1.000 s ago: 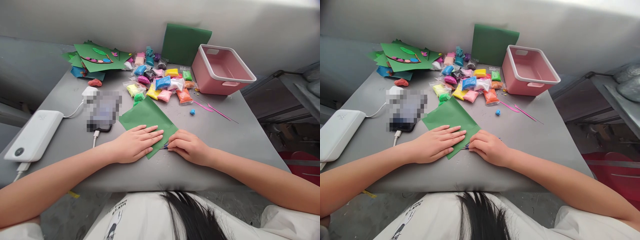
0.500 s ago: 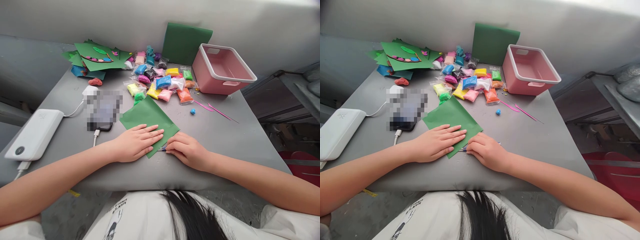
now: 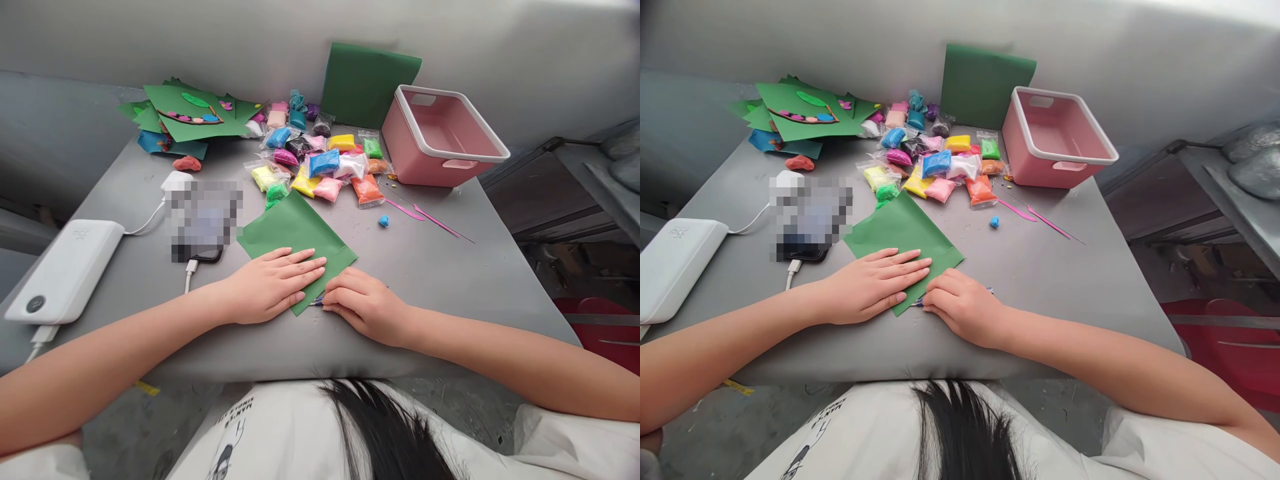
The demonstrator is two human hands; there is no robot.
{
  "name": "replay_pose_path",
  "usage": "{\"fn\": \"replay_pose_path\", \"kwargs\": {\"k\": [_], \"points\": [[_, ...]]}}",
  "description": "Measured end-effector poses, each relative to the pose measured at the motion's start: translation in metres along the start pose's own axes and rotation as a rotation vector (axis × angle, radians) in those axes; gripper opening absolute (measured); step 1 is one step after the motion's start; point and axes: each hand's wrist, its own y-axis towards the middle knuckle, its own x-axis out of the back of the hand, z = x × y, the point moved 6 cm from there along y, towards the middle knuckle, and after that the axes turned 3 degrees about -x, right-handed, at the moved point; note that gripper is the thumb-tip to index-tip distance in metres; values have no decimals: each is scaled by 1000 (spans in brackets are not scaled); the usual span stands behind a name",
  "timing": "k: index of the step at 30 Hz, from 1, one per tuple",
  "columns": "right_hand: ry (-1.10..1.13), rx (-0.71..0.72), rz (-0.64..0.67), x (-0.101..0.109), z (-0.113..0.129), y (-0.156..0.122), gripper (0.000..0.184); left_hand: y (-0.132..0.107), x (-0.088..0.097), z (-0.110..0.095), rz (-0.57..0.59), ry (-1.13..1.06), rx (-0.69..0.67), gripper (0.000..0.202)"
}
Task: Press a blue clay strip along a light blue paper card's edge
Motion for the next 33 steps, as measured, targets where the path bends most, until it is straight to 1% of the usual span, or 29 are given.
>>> {"fn": "replay_pose_path", "kwargs": {"k": [10,13,15,17,19,20,23,24,25,27,29,30,31,32,33], "points": [[20,16,-8,-4,8,3,12,0,-1,0,-18,15,-5,55],[126,92,87,-3,14,1,12,0,-1,0,-30,21,-12,54],[201,132,157,1,14,-3,11,0,0,0,-39,22,-18,54],[206,105,156,10,6,-10,11,-1,0,0,-59,18,-35,53],[111,29,70,25,-12,-19,12,-3,1,0,-93,8,-71,50],[30,-17,6,33,-23,-26,12,-4,2,-1,-115,2,-95,50],[-276,-198,-216,61,-60,-51,11,-6,5,-4,-185,-16,-161,49],[-377,-266,-266,70,-72,-60,10,-7,7,-5,-210,-20,-176,48],[-466,-327,-295,76,-83,-67,9,-7,9,-6,-240,-26,-191,46],[-588,-405,-295,85,-99,-77,10,-7,13,-8,-311,-49,-215,41],[-647,-411,-275,89,-104,-78,9,-7,17,-8,-371,-89,-226,38],[-653,-385,-271,88,-101,-74,8,-6,18,-7,-389,-112,-225,37],[-635,-343,-263,86,-94,-68,5,-6,19,-7,-401,-133,-218,37],[-590,-282,-242,81,-85,-61,7,-6,19,-6,-408,-151,-207,37],[-519,-210,-203,74,-74,-52,13,-6,19,-5,-410,-165,-193,37]]}}
